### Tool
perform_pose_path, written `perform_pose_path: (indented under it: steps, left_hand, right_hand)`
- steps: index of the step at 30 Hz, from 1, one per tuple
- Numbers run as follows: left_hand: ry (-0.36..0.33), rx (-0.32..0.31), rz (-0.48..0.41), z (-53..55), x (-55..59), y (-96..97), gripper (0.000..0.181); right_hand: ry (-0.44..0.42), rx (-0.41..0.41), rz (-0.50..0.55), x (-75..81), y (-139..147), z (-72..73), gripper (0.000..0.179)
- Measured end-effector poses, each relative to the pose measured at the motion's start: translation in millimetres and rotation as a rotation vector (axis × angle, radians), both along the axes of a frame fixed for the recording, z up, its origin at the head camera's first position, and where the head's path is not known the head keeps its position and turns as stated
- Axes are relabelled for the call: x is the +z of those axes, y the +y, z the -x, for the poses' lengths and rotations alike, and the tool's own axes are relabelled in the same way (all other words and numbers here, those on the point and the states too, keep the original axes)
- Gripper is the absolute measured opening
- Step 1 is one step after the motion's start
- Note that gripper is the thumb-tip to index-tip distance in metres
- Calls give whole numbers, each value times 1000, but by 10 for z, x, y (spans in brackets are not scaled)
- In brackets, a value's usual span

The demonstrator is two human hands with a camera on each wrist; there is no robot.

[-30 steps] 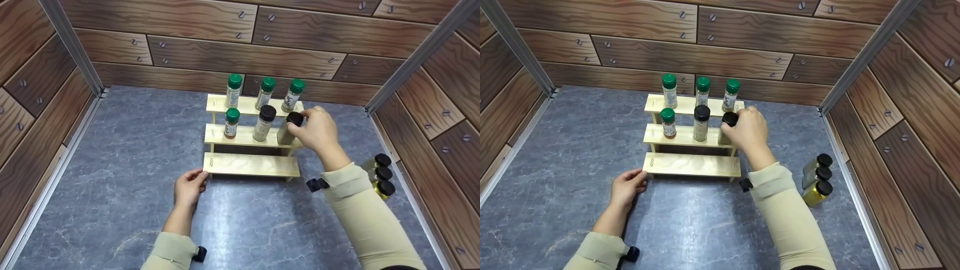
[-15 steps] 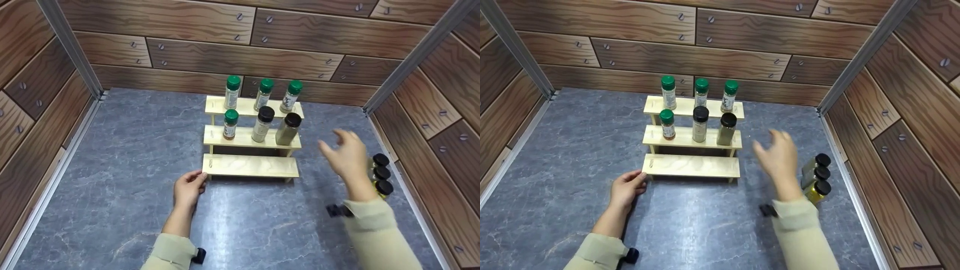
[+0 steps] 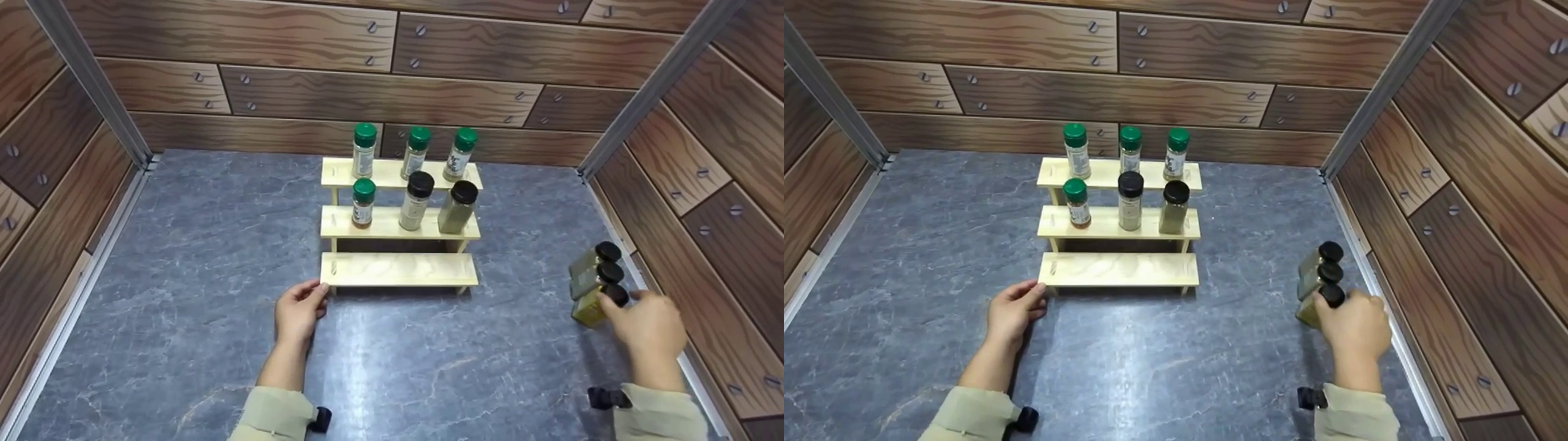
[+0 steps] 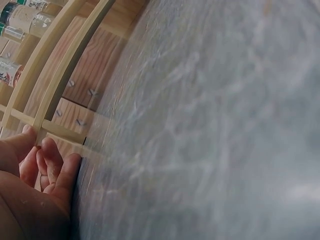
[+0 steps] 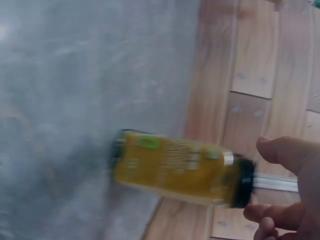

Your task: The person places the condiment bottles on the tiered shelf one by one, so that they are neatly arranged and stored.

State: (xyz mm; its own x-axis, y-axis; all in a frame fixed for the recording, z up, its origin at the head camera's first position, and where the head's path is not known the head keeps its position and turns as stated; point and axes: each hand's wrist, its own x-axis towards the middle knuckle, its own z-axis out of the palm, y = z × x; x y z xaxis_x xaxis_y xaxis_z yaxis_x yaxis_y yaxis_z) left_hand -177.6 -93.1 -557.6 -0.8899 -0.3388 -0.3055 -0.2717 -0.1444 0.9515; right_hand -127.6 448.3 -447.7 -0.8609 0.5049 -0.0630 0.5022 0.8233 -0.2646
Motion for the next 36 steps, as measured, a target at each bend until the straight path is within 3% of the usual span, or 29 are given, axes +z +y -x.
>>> perform_pose_path:
  steps: [5, 9, 15, 21, 23, 27, 31, 36]
  left_hand:
    - [14, 1, -7, 2, -6, -15, 31]
    - [11, -5, 5, 1, -15, -11, 31]
    - [13, -1, -2, 7, -18, -13, 31]
    - [15, -6, 5, 11, -24, -19, 32]
    - [15, -1, 1, 10, -21, -27, 32]
    - [17, 6, -7, 8, -6, -44, 31]
    - [17, 14, -13, 11, 4, -42, 30]
    - [21, 9, -26, -2, 9, -11, 31]
  right_hand:
    - [36, -52, 35, -169, -4, 49, 97]
    - [56, -70, 36, -192, -45, 53, 91]
    - [117, 42, 42, -136, -314, 36, 82]
    - [368, 249, 93, 39, -1008, 121, 64]
    - [409, 317, 124, 125, -1306, 191, 60]
    - [371, 419, 176, 245, -1921, 351, 60]
    - [351, 518, 196, 262, -2517, 520, 61]
    - [360, 630, 118, 198, -3102, 686, 62]
